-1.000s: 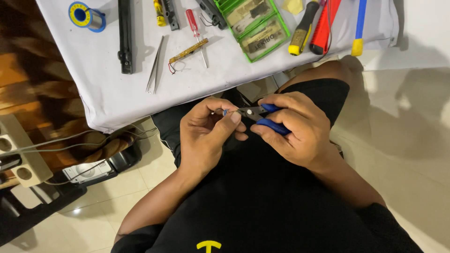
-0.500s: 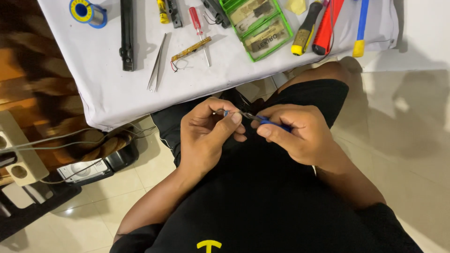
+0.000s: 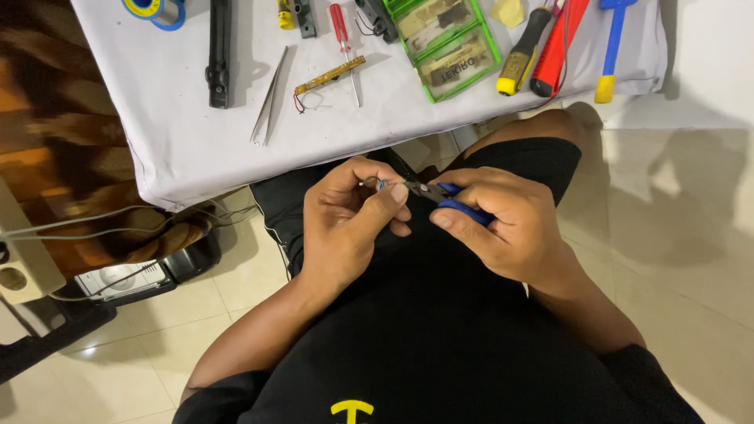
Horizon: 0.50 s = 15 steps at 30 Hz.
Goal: Repairing an electronic component by stripping wires and reassembling the housing
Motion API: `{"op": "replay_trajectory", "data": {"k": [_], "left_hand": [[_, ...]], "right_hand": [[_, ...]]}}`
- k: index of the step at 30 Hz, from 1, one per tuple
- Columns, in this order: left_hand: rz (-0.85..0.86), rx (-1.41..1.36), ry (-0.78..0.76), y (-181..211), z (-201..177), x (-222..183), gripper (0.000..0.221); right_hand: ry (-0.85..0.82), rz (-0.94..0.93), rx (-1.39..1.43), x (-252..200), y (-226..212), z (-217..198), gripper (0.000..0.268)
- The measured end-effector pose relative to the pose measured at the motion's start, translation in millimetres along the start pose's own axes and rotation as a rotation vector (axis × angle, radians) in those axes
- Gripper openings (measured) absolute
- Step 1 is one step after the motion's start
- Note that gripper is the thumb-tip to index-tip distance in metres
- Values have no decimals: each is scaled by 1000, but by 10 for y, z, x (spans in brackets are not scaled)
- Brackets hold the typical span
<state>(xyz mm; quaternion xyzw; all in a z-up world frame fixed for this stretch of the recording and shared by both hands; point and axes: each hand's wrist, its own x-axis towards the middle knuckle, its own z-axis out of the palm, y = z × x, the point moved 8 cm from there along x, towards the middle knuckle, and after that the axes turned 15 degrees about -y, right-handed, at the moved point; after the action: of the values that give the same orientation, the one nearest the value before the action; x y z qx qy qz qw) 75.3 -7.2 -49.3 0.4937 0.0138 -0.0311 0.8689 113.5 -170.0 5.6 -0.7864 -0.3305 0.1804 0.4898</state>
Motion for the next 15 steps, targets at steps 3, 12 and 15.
{"op": "replay_trajectory", "data": {"k": [3, 12, 15], "left_hand": [[17, 35, -4, 32, 19, -4, 8], [82, 212, -21, 188, 56, 23, 6], [128, 263, -34, 259, 79, 25, 5]], "right_hand": [[-4, -5, -8, 21, -40, -5, 31], [3, -19, 26, 7, -13, -9, 27], [15, -29, 20, 40, -85, -16, 29]]}}
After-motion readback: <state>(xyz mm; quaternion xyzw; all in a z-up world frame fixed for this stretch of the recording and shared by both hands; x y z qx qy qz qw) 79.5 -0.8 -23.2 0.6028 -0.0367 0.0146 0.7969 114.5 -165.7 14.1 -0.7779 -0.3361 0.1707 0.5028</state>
